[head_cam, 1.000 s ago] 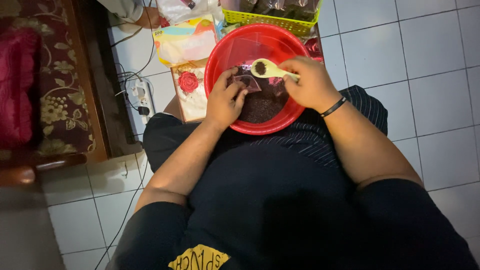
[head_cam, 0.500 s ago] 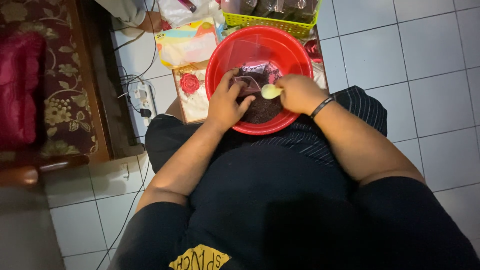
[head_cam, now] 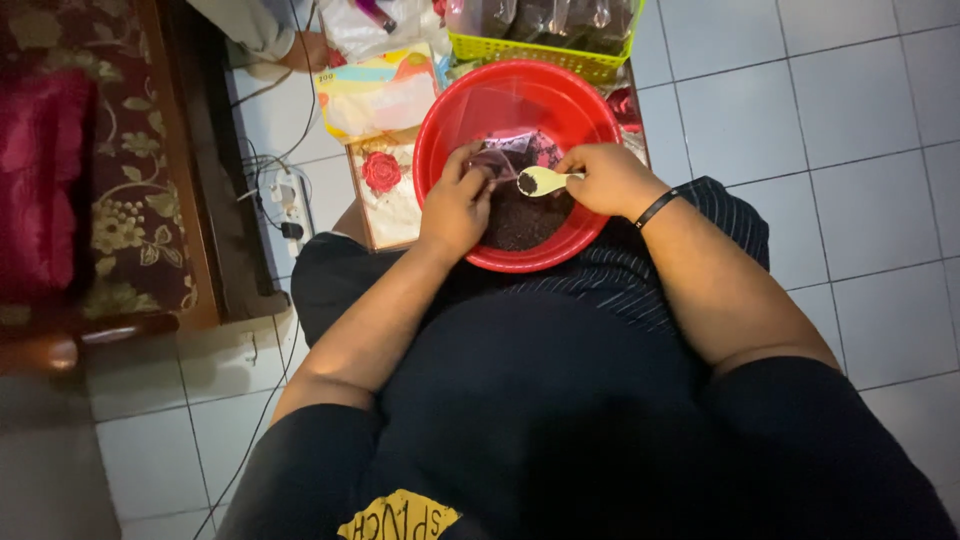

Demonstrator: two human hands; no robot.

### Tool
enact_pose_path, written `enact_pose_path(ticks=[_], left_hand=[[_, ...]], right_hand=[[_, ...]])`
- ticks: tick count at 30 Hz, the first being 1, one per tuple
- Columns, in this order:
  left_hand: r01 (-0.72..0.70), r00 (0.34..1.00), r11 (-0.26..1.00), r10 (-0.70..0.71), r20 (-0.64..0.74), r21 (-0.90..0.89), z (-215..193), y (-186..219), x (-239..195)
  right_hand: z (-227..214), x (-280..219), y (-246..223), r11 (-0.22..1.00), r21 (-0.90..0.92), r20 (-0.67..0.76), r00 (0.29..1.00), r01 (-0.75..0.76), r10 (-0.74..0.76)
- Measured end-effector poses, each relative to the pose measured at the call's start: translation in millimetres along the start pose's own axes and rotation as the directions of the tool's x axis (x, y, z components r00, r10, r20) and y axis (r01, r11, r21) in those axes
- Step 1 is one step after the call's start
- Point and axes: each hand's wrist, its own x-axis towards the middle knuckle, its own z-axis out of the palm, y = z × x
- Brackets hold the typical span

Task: Filling small plastic bags with a dark granular substance using a spoon

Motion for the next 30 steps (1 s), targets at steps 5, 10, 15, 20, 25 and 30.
enact_pose_path(ticks=[5, 10, 15, 20, 25, 30], left_hand=[[0.021, 1.0, 0.999, -0.02, 0.021, -0.044, -1, 4, 1], [0.009, 1.0, 0.995, -0.009, 0.006, -0.095, -22, 11, 11], [0.044, 0.994, 0.982, -0.025, 0.103, -0.184, -32, 18, 8], [0.126, 0.981, 0.971, -0.091, 0.171, -0.205, -9, 8, 2], [0.105, 0.976, 0.976, -0.064, 0.209, -0.189, -4, 22, -2], [0.062, 0.985, 0.987, -0.038, 0.167, -0.145, 7, 26, -4]], right_hand=[[4, -5, -12, 1.0, 0.018, -0.05, 0.999, 0.01, -0.009], [4, -5, -20, 0.996, -0.004, -0.098, 0.991, 0.093, -0.093], [5, -12, -34, 0.995, -0.078, -0.004, 0.998, 0.06, -0.061], [11, -18, -48, 0.989, -0.113, 0.036, 0.995, 0.095, -0.091], [9, -21, -57, 0.982, -0.133, 0.062, 0.99, 0.135, -0.128], [10, -20, -56, 0.97, -0.183, 0.085, 0.986, 0.158, -0.145]])
